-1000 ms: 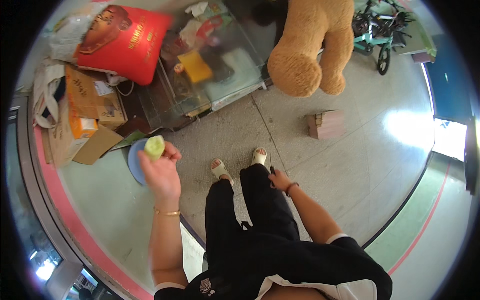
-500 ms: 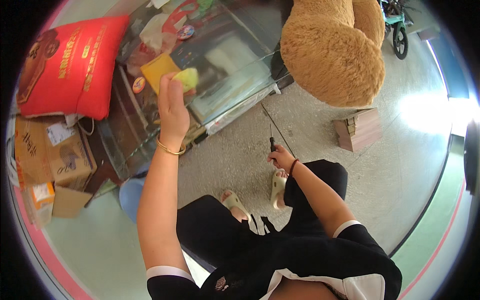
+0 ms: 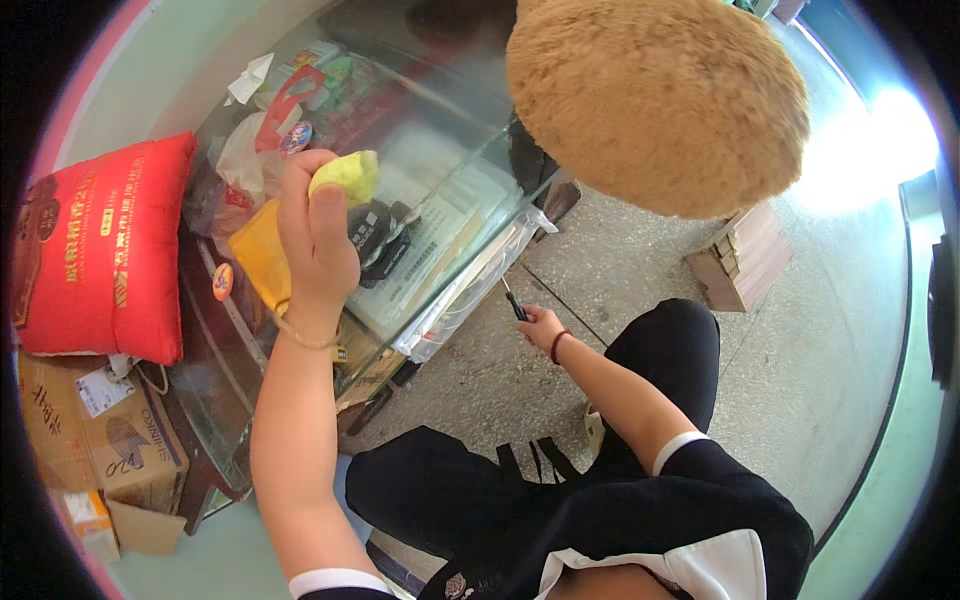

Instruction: The person attempts to repair a standing fan by using a screwdriver to adjust the neck joint. They walk around the room to retrieve the tool and return to the fan, while also eating a piece of fruit. The person then searches through a drawer for additional items.

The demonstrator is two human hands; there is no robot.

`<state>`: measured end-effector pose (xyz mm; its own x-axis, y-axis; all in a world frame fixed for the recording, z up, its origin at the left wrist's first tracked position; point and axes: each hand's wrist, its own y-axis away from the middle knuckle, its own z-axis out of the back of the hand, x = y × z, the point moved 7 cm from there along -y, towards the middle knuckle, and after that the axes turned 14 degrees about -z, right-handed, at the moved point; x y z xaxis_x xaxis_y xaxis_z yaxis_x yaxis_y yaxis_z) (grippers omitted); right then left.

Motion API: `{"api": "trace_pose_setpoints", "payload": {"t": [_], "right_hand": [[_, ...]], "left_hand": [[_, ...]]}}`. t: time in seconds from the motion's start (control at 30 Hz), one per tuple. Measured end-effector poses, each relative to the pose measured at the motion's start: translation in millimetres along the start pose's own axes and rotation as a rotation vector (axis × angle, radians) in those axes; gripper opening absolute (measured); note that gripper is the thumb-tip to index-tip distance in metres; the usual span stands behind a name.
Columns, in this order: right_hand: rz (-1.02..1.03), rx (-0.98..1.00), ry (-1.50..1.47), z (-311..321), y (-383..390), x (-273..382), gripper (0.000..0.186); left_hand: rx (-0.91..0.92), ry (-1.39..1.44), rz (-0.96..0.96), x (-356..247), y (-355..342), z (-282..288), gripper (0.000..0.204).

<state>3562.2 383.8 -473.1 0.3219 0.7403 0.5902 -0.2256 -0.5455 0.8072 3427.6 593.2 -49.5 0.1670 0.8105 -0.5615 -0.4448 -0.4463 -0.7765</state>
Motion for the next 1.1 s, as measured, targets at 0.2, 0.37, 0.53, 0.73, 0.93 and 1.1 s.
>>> {"api": "trace_pose_setpoints", "payload": {"t": [0.2, 0.37, 0.53, 0.73, 0.93, 1.1], "right_hand": [[0.155, -0.005, -0.259, 5.8, -116.7, 21.5, 0.027], [0.076, 0.04, -0.471, -34.0, -148.1, 64.9, 0.024], [0.064, 0.082, -0.797, -44.3, -164.2, 96.9, 0.021], [0.067, 0.13, -1.012, -50.9, -159.9, 110.5, 0.019], [0.11, 0.12, -1.13, -41.0, -130.6, 115.7, 0.019], [0.147, 0.103, -1.208, -47.1, -72.2, 117.0, 0.02]], "left_hand": [[0.143, -0.141, -0.16, -25.2, -13.5, -21.5, 0.039], [0.151, -0.114, -0.096, -10.9, -4.7, -10.2, 0.042], [0.145, -0.118, -0.101, -10.6, -1.3, -6.6, 0.043], [0.165, -0.113, -0.063, -10.8, -2.6, -10.2, 0.044], [0.138, -0.109, -0.059, -11.4, -2.0, -9.9, 0.042], [0.098, -0.14, -0.093, -14.2, -3.1, 1.6, 0.041]]}}
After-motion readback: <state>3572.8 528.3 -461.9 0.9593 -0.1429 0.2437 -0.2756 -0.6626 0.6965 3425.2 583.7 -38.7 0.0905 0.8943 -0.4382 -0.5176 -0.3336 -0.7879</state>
